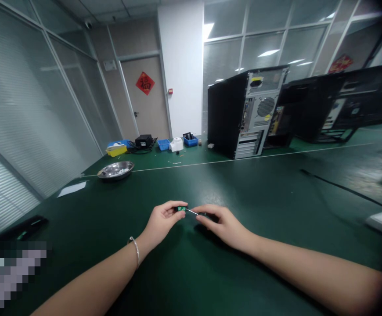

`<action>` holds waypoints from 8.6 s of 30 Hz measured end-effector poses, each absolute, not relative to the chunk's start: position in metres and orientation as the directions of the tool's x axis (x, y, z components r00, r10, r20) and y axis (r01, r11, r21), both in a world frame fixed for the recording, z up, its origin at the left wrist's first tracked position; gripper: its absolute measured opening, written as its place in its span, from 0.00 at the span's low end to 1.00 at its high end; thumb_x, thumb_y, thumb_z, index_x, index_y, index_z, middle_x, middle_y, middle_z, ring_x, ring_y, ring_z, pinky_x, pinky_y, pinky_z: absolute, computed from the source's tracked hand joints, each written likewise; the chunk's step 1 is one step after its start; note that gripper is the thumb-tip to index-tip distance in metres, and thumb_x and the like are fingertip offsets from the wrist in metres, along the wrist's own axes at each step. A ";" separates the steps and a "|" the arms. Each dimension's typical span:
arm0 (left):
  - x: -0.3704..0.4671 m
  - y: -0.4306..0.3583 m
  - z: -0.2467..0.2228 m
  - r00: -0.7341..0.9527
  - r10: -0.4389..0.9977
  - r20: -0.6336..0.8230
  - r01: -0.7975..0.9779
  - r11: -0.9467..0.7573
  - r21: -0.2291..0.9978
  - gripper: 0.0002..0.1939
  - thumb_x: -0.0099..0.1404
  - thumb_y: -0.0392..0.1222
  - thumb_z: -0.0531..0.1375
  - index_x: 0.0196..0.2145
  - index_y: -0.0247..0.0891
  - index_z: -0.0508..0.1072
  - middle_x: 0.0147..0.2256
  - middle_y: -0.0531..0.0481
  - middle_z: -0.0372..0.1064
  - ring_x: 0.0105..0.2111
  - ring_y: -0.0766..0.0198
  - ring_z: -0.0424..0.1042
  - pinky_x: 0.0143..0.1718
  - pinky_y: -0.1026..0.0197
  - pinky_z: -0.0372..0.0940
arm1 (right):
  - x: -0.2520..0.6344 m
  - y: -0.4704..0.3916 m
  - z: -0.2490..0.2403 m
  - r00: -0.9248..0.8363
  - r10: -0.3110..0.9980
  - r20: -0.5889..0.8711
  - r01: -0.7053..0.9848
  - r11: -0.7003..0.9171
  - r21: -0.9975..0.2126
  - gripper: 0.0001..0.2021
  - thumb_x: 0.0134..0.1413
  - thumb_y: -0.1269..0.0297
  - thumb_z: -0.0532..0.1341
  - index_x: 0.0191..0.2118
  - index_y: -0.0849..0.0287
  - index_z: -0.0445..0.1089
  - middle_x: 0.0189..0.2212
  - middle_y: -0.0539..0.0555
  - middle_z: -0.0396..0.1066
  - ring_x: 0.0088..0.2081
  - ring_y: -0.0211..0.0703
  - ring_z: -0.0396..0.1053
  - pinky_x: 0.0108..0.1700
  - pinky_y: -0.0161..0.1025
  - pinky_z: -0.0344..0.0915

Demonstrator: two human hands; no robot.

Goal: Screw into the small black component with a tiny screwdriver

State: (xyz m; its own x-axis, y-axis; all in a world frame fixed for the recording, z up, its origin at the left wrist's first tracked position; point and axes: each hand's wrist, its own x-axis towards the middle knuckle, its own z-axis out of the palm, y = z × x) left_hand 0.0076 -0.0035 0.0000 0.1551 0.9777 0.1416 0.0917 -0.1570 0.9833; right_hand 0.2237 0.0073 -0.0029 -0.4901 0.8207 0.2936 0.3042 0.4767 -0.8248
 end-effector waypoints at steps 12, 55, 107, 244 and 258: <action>0.005 -0.002 0.002 0.197 0.977 0.084 -0.028 -0.080 0.996 0.13 0.59 0.44 0.67 0.40 0.34 0.81 0.33 0.43 0.76 0.33 0.63 0.71 0.41 0.58 0.65 | 0.225 0.011 -0.005 -0.546 0.796 0.262 0.207 0.431 -0.879 0.18 0.61 0.51 0.60 0.49 0.54 0.77 0.43 0.56 0.77 0.38 0.43 0.73 0.41 0.40 0.71; 0.012 -0.007 0.005 0.355 0.914 0.198 0.574 -0.380 0.725 0.12 0.69 0.43 0.57 0.43 0.40 0.78 0.42 0.45 0.72 0.45 0.56 0.69 0.50 0.53 0.62 | 0.223 0.009 -0.003 -0.505 0.833 0.225 0.135 0.333 -0.933 0.20 0.60 0.48 0.60 0.47 0.58 0.75 0.39 0.55 0.76 0.34 0.39 0.70 0.34 0.36 0.68; 0.021 -0.015 -0.007 0.433 0.894 0.111 0.166 -0.201 0.965 0.25 0.52 0.38 0.71 0.47 0.36 0.71 0.30 0.53 0.69 0.33 0.66 0.70 0.41 0.58 0.65 | 0.234 0.009 0.004 -0.628 0.610 0.483 0.273 0.754 -0.597 0.11 0.58 0.63 0.63 0.45 0.56 0.64 0.39 0.54 0.71 0.38 0.41 0.68 0.40 0.38 0.65; 0.016 -0.007 -0.005 0.188 0.951 0.247 0.169 -0.279 0.945 0.16 0.63 0.46 0.63 0.46 0.36 0.76 0.45 0.42 0.74 0.47 0.56 0.72 0.52 0.54 0.64 | 0.236 0.020 -0.006 -0.601 0.660 0.450 0.302 0.709 -0.637 0.15 0.67 0.60 0.56 0.54 0.53 0.72 0.43 0.57 0.73 0.43 0.45 0.70 0.48 0.44 0.67; 0.013 -0.009 -0.001 0.174 0.952 0.251 0.280 -0.292 0.915 0.13 0.63 0.45 0.63 0.42 0.36 0.78 0.43 0.42 0.76 0.44 0.56 0.74 0.50 0.54 0.66 | 0.237 0.021 -0.008 -0.600 0.656 0.458 0.307 0.718 -0.625 0.16 0.66 0.60 0.56 0.55 0.52 0.73 0.41 0.57 0.72 0.41 0.44 0.70 0.46 0.43 0.68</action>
